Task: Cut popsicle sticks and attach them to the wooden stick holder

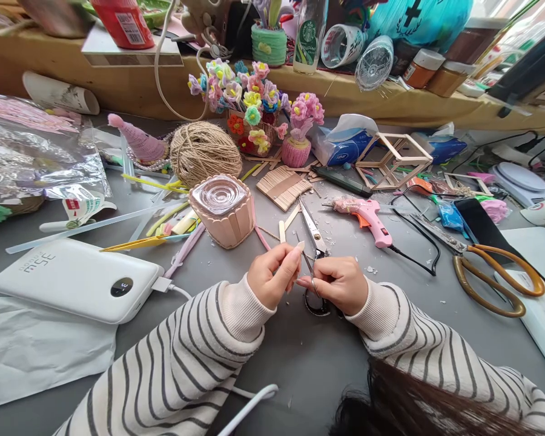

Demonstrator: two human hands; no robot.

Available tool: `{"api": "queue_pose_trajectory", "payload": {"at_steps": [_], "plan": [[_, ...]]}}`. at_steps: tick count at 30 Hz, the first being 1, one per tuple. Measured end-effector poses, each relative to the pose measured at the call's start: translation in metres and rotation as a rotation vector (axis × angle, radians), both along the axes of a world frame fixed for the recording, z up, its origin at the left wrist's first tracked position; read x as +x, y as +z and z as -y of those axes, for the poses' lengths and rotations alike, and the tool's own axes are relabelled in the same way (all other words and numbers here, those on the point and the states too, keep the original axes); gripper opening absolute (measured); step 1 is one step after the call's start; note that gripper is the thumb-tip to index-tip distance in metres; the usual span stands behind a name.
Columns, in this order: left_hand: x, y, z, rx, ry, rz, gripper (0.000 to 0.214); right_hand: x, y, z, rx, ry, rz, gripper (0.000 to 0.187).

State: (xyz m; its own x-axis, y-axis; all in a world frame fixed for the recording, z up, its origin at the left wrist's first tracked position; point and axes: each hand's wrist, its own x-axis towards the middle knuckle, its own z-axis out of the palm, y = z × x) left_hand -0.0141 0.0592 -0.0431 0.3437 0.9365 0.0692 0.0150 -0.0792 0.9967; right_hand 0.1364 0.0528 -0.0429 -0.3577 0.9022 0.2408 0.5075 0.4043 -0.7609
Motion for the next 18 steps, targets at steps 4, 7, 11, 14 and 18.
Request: {"api": "queue_pose_trajectory", "payload": {"at_steps": [4,7,11,14,18], "plan": [[0.002,-0.004,-0.001,-0.018,-0.015,0.115,0.027,0.002,0.001,0.0,-0.049,-0.059,-0.033,0.051],[0.003,-0.008,-0.002,-0.052,-0.021,0.2,0.025,0.002,0.002,0.001,-0.078,-0.044,-0.063,0.051],[0.002,-0.012,-0.003,-0.028,0.029,0.192,0.029,0.001,0.003,0.001,-0.102,-0.038,-0.085,0.051],[0.001,-0.012,-0.004,0.02,0.084,0.143,0.033,0.0,0.003,0.001,-0.101,-0.034,-0.087,0.052],[-0.001,-0.009,-0.004,0.065,0.151,0.04,0.035,0.001,0.003,0.002,-0.095,-0.015,-0.067,0.053]]}}
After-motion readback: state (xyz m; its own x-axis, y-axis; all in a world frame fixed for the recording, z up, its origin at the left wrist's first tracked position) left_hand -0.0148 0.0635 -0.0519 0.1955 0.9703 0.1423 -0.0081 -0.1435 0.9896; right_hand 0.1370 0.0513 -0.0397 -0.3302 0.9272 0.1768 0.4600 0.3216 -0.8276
